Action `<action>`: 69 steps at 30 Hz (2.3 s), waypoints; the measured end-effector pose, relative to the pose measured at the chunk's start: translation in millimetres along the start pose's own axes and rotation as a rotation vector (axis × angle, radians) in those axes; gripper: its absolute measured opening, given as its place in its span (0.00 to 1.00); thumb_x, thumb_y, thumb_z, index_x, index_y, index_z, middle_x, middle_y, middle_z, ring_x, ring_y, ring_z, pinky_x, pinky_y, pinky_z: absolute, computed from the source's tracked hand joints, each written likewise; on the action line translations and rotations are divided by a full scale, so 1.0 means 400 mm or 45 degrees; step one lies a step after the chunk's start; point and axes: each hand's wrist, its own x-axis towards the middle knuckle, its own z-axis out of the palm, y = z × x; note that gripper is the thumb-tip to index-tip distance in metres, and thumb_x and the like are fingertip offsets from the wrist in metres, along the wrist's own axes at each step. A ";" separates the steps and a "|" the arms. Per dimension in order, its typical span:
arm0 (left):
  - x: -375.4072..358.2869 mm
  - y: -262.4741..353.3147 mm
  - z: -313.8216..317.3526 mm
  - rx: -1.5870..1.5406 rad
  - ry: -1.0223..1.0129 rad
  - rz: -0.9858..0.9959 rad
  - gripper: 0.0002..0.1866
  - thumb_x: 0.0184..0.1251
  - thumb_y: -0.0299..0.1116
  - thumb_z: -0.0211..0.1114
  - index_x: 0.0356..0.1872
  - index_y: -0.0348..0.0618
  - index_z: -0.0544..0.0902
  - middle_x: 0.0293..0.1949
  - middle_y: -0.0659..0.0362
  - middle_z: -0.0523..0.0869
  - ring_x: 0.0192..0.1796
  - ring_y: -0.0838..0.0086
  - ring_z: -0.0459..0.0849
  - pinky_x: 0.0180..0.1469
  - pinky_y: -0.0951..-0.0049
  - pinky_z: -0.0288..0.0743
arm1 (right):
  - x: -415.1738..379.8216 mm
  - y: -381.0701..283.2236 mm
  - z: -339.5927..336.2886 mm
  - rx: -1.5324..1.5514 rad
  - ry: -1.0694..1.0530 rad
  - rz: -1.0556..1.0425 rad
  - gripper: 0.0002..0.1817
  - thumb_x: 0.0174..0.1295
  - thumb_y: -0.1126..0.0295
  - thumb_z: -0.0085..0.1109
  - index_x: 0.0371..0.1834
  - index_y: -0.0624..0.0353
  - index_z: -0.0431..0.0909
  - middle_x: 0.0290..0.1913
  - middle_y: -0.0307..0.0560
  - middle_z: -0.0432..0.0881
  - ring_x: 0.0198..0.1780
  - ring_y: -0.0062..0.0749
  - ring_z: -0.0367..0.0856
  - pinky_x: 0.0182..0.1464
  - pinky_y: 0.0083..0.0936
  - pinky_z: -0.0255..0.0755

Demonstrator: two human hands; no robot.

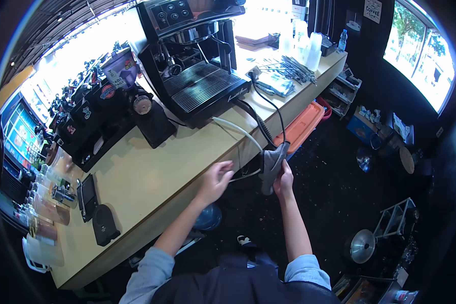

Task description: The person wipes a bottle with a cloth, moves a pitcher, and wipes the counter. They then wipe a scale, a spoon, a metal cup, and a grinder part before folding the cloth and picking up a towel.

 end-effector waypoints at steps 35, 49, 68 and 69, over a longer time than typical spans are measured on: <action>0.093 -0.054 0.130 -0.985 -0.315 -0.751 0.14 0.75 0.37 0.46 0.54 0.41 0.70 0.49 0.56 0.76 0.55 0.69 0.77 0.58 0.63 0.73 | 0.357 0.072 0.341 -2.574 -0.424 -0.523 0.33 0.65 0.50 0.40 0.66 0.64 0.62 0.72 0.56 0.53 0.73 0.49 0.51 0.72 0.45 0.45; 0.119 -0.109 0.189 -0.896 -0.296 -0.808 0.15 0.71 0.35 0.52 0.57 0.47 0.68 0.52 0.63 0.74 0.55 0.77 0.72 0.57 0.67 0.69 | 0.236 0.060 0.160 -2.398 -0.243 -0.898 0.25 0.60 0.70 0.45 0.59 0.76 0.64 0.64 0.68 0.65 0.64 0.56 0.66 0.66 0.37 0.60; -0.168 0.062 -0.262 -0.566 -0.536 -0.444 0.20 0.73 0.36 0.51 0.61 0.39 0.67 0.55 0.56 0.75 0.57 0.75 0.74 0.60 0.72 0.67 | 0.151 0.212 0.380 -2.592 -0.781 -0.853 0.29 0.67 0.48 0.40 0.68 0.49 0.63 0.71 0.49 0.59 0.72 0.47 0.55 0.69 0.56 0.42; -0.202 0.069 -0.295 -0.578 -0.468 -0.440 0.19 0.73 0.36 0.52 0.60 0.38 0.68 0.55 0.55 0.75 0.58 0.74 0.74 0.61 0.72 0.66 | 0.136 0.229 0.396 -2.613 -0.757 -0.812 0.28 0.67 0.49 0.40 0.68 0.48 0.63 0.71 0.49 0.59 0.72 0.47 0.54 0.70 0.56 0.42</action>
